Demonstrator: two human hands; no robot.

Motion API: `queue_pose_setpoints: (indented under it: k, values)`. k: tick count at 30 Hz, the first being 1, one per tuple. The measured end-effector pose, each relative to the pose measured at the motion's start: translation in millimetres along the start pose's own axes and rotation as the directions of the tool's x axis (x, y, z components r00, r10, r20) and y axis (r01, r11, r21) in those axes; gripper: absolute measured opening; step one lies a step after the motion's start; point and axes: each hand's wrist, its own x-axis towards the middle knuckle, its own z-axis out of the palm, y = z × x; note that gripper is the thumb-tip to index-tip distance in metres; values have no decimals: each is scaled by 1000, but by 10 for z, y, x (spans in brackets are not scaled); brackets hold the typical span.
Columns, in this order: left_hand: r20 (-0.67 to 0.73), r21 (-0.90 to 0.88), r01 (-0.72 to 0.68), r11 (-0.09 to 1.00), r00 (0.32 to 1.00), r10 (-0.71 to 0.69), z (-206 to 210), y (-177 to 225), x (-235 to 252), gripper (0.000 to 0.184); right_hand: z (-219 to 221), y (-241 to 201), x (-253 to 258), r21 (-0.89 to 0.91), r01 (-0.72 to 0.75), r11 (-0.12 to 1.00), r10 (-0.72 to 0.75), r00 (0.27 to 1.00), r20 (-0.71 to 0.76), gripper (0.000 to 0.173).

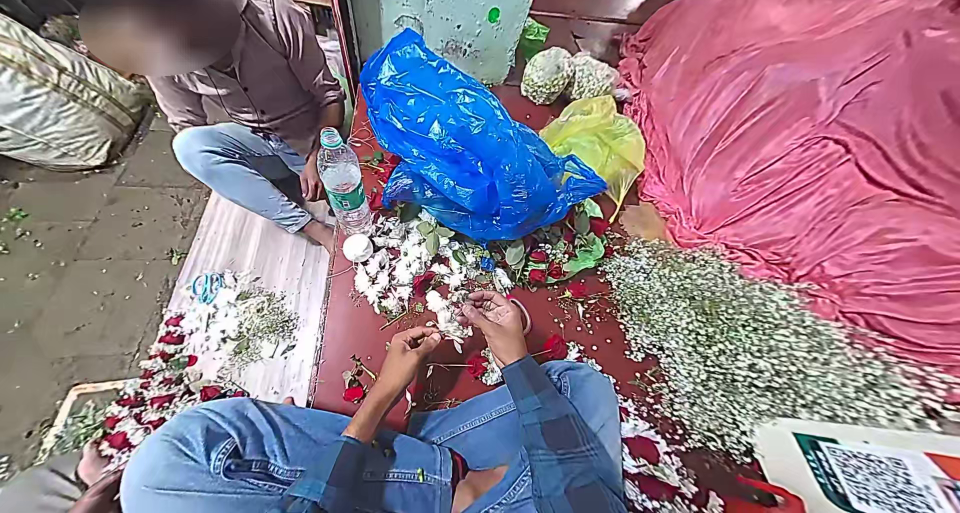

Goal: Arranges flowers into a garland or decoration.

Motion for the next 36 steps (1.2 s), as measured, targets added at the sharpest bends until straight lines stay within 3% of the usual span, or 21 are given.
queue_pose_setpoints:
  k: [6, 10, 11, 13, 14, 16, 18, 19, 21, 23, 25, 27, 29, 32, 36]
  values:
    - [-12, 0, -7, 1000, 1000, 7, -1, -30, 21, 17, 59, 34, -11, 1, 2, 1000, -2, 1000, 6, 29]
    - [-4, 20, 23, 1000, 1000, -22, 30, 8, -15, 16, -48, -28, 43, -368, 17, 930, 77, 967, 241, 57]
    - [3, 21, 32, 999, 999, -32, 34, 9, -20, 17, -117, -71, 88, -421, 34, 906, 69, 972, 227, 58]
    - [-3, 5, 27, 1000, 1000, -27, 26, 4, 3, 17, -382, -196, 316, -473, 40, 880, -64, 997, -34, 43]
    - [-15, -13, 24, 1000, 1000, -24, 22, -13, -2, 18, -575, -212, 478, -557, 2, 831, -156, 961, -229, 33]
    - [-23, -38, 20, 999, 1000, -21, 0, -17, 14, 19, -967, -174, 843, -738, -269, 619, -233, 835, -499, 27]
    - [-11, -72, 25, 997, 1000, -26, 10, -11, 20, 19, -1268, -41, 1115, -789, -484, 379, -187, 795, -578, 30]
    - [-3, -91, 27, 996, 1000, -27, 15, -5, 20, 19, -1347, 15, 1180, -798, -520, 304, -181, 791, -584, 26]
    - [5, -109, 22, 994, 1000, -21, 7, 16, 26, 19, -1360, -41, 1162, -830, -474, 294, -273, 790, -548, 19]
    - [-1, -109, 20, 994, 1000, -20, -1, 23, 13, 19, -1241, -246, 951, -843, -335, 421, -309, 821, -480, 16]
    - [-9, -108, 23, 994, 1000, -24, 14, -2, 9, 19, -1114, -381, 616, -824, -228, 519, -218, 897, -386, 15]
    - [-31, -119, 11, 993, 999, -15, 15, -17, 59, 20, -864, -399, 333, -749, -173, 639, -17, 971, -239, 17]
    - [-35, -114, 35, 993, 999, -39, 10, -24, 54, 25, -501, -310, 17, -662, -135, 737, 130, 990, -57, 19]
    - [8, -102, 92, 991, 996, -92, 15, 14, 12, 39, -58, -137, -270, -723, -22, 690, 205, 964, 167, 18]
    - [0, -52, 76, 996, 997, -76, 52, 94, -31, 50, 86, -65, -324, -826, 141, 546, 171, 946, 275, 17]
